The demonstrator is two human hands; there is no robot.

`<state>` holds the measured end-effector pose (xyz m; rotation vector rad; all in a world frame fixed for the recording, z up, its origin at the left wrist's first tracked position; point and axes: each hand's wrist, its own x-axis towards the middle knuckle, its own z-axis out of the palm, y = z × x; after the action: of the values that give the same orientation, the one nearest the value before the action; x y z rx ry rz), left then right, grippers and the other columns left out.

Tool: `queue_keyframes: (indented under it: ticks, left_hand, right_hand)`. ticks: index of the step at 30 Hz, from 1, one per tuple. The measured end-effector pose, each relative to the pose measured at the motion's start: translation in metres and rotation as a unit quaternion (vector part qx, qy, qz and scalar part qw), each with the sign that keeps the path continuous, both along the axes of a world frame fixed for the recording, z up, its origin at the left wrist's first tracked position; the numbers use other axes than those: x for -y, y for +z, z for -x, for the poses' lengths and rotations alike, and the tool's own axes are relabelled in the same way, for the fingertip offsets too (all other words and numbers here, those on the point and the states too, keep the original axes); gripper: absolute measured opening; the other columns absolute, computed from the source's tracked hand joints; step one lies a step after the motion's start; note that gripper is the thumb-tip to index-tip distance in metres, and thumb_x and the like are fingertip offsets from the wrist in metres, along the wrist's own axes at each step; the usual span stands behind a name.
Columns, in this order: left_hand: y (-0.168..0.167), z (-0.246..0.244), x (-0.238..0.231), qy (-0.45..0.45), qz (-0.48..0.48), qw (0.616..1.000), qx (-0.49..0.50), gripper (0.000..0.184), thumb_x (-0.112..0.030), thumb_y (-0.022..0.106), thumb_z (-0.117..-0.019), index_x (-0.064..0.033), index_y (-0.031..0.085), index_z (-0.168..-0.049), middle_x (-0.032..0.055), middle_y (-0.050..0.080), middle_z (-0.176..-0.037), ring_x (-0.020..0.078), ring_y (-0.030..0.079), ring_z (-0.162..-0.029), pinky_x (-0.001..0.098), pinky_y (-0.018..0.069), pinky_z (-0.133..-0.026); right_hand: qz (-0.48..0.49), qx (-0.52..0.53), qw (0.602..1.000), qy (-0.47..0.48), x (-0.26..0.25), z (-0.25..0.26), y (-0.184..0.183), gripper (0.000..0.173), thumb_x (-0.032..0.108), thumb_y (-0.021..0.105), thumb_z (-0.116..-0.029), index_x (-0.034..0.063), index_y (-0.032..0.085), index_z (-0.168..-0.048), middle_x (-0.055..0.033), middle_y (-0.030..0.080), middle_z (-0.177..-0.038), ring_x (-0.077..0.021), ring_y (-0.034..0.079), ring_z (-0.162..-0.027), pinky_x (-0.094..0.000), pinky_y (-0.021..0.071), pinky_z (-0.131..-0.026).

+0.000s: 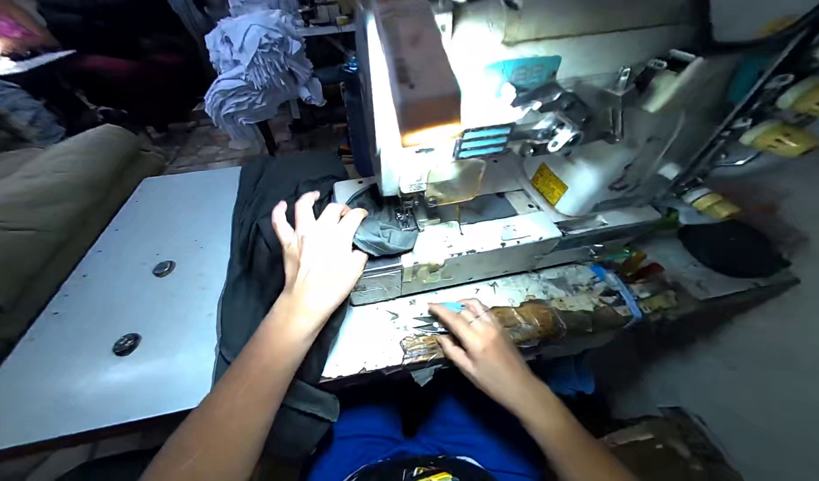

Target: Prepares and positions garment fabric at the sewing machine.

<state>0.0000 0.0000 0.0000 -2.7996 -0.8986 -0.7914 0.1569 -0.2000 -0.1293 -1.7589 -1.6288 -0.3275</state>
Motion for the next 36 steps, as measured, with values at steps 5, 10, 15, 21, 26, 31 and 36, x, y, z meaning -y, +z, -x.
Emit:
queue_keyframes:
  ticks: [5,10,15,21,26,31,36]
  left_hand:
    - [0.02,-0.051,-0.044,0.009,-0.001,0.999,-0.046,0.022,-0.002,0.068,-0.083,-0.0038,0.077,-0.103,0.0149,0.073,-0.109,0.0443,0.056,-0.123,0.0737,0.017,-0.113]
    - [0.014,-0.051,-0.111,0.106,-0.009,0.99,0.089,0.028,-0.01,0.063,-0.0912,-0.0042,0.072,-0.118,0.0205,0.068,-0.123,0.0475,0.05,-0.13,0.072,0.0212,-0.112]
    - [-0.028,0.032,-0.067,-0.016,-0.231,0.935,0.27,0.019,-0.018,0.06,-0.0946,-0.0043,0.064,-0.107,0.0198,0.06,-0.111,0.0401,0.053,-0.118,0.0579,0.0301,-0.112]
    - [-0.045,0.039,-0.067,-0.034,-0.246,0.912,0.326,0.015,-0.024,0.064,-0.0926,-0.0104,0.065,-0.099,0.0106,0.059,-0.102,0.0302,0.054,-0.113,0.0506,0.0283,-0.113]
    - [-0.034,0.049,-0.06,-0.055,-0.201,0.911,0.356,0.011,-0.021,0.066,-0.0884,-0.0096,0.066,-0.089,0.009,0.063,-0.097,0.0272,0.059,-0.109,0.0497,0.0302,-0.113]
    - [-0.018,0.059,-0.026,-0.15,-0.041,0.963,0.221,0.021,-0.01,0.068,-0.0822,-0.0087,0.075,-0.102,0.0106,0.071,-0.107,0.0307,0.063,-0.115,0.059,0.0372,-0.11]
    - [-0.025,0.047,-0.018,-0.175,0.027,0.984,0.019,0.065,-0.006,0.066,-0.0776,-0.021,0.064,-0.141,0.008,0.055,-0.15,0.0358,0.039,-0.148,0.0724,0.0217,-0.115]
  right_hand:
    - [0.028,0.07,0.997,0.002,-0.016,0.001,-0.002,0.032,0.036,0.055,-0.1004,0.0215,0.079,-0.114,-0.0099,0.067,-0.087,-0.0305,0.066,-0.087,-0.0423,0.0552,-0.075]
    - [0.004,0.015,1.0,0.024,-0.021,-0.007,-0.004,0.026,0.02,0.059,-0.0932,0.0106,0.079,-0.109,-0.013,0.071,-0.089,-0.0299,0.071,-0.083,-0.0415,0.0599,-0.073]
    - [-0.115,-0.12,0.984,0.068,-0.015,0.001,0.028,0.051,0.041,0.035,-0.1118,0.0074,0.068,-0.132,-0.0135,0.071,-0.093,-0.0139,0.064,-0.075,-0.0229,0.0514,-0.068]
    - [-0.079,0.133,0.985,-0.072,-0.077,0.031,0.103,0.032,0.028,0.056,-0.1004,0.0144,0.077,-0.121,-0.0126,0.072,-0.094,-0.0293,0.068,-0.073,-0.0397,0.0486,-0.053]
    - [0.052,0.125,0.99,-0.042,-0.124,0.041,0.117,0.015,0.017,0.064,-0.0965,0.009,0.072,-0.107,-0.0117,0.067,-0.096,-0.0299,0.066,-0.067,-0.0445,0.05,-0.048]
    - [-0.027,0.035,0.998,-0.052,-0.044,0.04,0.091,0.033,0.034,0.053,-0.1033,0.0109,0.077,-0.107,-0.0079,0.074,-0.084,-0.0222,0.07,-0.069,-0.0387,0.0525,-0.055]
    - [0.098,0.042,0.986,-0.129,-0.02,0.02,0.037,0.049,0.051,0.054,-0.0988,0.01,0.076,-0.115,-0.0194,0.071,-0.095,-0.0402,0.07,-0.085,-0.0558,0.0558,-0.068]
